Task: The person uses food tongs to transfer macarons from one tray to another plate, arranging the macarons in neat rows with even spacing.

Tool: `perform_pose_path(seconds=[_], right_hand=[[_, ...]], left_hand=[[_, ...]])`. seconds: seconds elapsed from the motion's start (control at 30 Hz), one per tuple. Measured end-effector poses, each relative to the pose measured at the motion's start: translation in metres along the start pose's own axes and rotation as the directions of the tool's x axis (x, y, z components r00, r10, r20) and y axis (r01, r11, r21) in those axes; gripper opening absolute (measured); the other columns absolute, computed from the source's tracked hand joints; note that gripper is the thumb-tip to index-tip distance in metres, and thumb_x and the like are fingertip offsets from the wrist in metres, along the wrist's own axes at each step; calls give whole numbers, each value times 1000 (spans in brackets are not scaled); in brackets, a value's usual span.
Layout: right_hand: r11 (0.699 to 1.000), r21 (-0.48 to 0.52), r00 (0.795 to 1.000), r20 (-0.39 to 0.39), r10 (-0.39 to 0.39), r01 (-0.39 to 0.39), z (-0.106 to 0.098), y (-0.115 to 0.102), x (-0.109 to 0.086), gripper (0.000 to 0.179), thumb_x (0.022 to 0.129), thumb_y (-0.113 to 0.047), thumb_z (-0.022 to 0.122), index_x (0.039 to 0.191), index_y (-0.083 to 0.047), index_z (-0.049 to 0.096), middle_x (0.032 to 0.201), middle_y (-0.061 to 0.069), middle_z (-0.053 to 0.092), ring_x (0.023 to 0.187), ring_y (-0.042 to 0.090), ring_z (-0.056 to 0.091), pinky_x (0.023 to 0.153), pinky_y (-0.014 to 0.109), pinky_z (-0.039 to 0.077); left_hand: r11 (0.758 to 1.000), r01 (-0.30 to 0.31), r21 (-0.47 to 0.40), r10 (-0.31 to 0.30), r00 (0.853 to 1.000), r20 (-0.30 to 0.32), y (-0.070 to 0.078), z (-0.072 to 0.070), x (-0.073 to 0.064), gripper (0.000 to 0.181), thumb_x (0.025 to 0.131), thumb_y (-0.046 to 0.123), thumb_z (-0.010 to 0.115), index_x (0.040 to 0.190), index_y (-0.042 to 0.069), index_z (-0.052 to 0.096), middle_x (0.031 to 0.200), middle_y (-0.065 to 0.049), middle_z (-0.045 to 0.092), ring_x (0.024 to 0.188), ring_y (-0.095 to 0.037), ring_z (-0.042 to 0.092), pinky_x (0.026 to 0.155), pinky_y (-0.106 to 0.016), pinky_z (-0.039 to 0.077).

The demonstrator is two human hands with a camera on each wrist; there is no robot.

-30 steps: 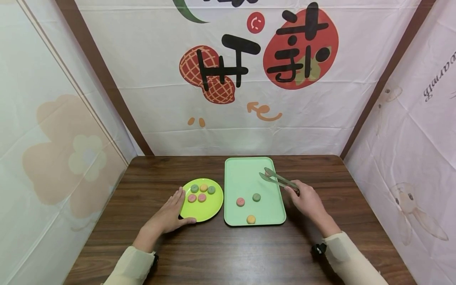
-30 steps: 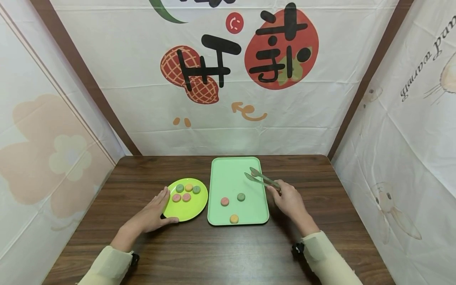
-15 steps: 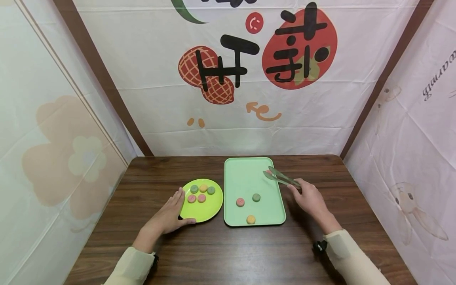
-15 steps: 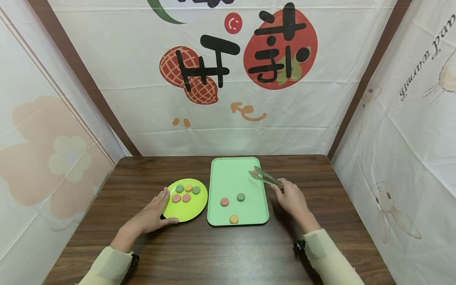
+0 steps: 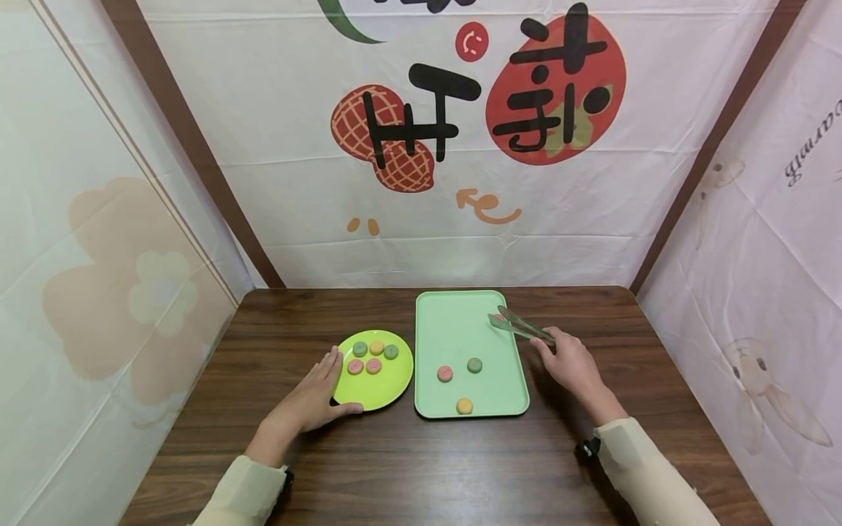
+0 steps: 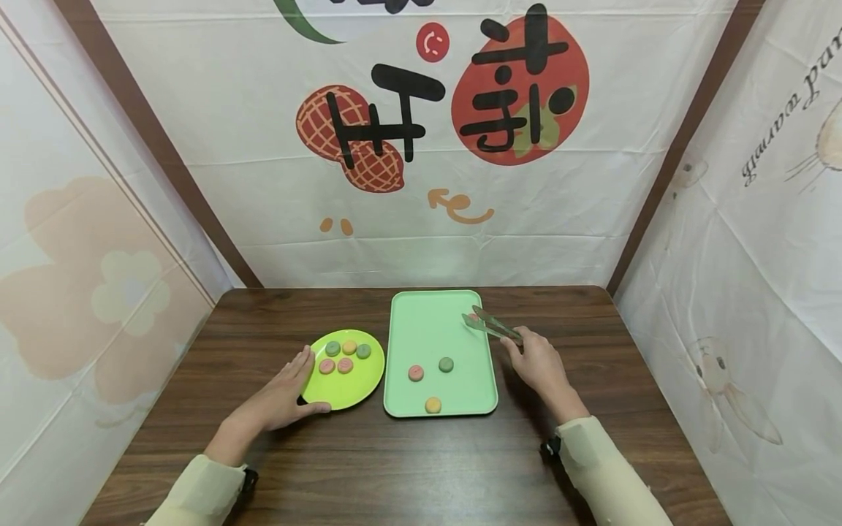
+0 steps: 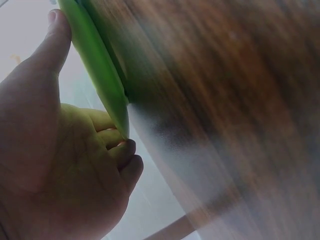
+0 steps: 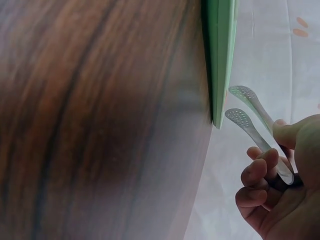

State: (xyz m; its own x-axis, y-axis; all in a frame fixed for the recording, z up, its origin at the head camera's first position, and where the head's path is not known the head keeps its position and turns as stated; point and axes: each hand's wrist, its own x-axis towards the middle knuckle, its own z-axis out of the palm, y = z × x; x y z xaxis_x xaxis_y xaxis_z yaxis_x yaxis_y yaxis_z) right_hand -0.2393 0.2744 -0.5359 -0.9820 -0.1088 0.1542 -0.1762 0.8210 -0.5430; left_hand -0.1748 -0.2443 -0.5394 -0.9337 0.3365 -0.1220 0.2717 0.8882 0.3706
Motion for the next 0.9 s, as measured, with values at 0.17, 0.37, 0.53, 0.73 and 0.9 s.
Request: perform_pose_path(seconds=[0.17, 0.37, 0.53, 0.73, 0.9], right_hand=[[1000, 17, 1000, 12, 10, -10, 1, 0, 2, 45, 110, -39, 64, 135, -1, 67, 83, 4, 67, 60, 18, 52, 56, 36, 44], [999, 35, 1000, 22, 14, -15, 4, 0, 4, 44, 110, -38, 64, 135, -2, 67, 80, 4, 66, 56, 18, 50, 54, 35, 43], [999, 32, 1000, 18, 11, -11, 4, 0, 6, 45, 110, -38, 64, 135, -1, 67, 85, 6, 69, 58, 18, 52, 55, 35, 44], [1000, 18, 1000, 17, 1, -1, 4, 1, 6, 47, 111, -39, 63, 136, 1, 66, 98, 13, 74, 65, 18, 58, 59, 39, 49], [1000, 12, 1000, 14, 1, -1, 4, 2, 7, 46, 110, -38, 64, 136, 1, 66, 103, 15, 75, 69, 19, 61, 62, 41, 52]], left_hand=[[1000, 6, -5, -6, 1000, 4, 0, -1, 0, 122, 94, 69, 71, 166, -13, 15, 175, -32, 9, 163, -46, 14, 131, -61, 21], [1000, 10, -11, -10, 1000, 7, 0, -1, 0, 123, 94, 69, 71, 166, -13, 15, 176, -31, 8, 163, -46, 14, 131, -61, 21], [1000, 9, -6, -8, 1000, 7, 1, -1, 0, 123, 94, 70, 70, 166, -13, 15, 176, -31, 8, 163, -45, 14, 131, -61, 21], [1000, 8, -4, -7, 1000, 5, 2, -1, 0, 123, 94, 70, 70, 166, -13, 15, 176, -31, 9, 163, -45, 14, 131, -61, 21], [1000, 11, -6, -11, 1000, 10, 2, -1, -1, 123, 94, 70, 71, 166, -13, 15, 176, -32, 8, 163, -46, 14, 131, -61, 21]])
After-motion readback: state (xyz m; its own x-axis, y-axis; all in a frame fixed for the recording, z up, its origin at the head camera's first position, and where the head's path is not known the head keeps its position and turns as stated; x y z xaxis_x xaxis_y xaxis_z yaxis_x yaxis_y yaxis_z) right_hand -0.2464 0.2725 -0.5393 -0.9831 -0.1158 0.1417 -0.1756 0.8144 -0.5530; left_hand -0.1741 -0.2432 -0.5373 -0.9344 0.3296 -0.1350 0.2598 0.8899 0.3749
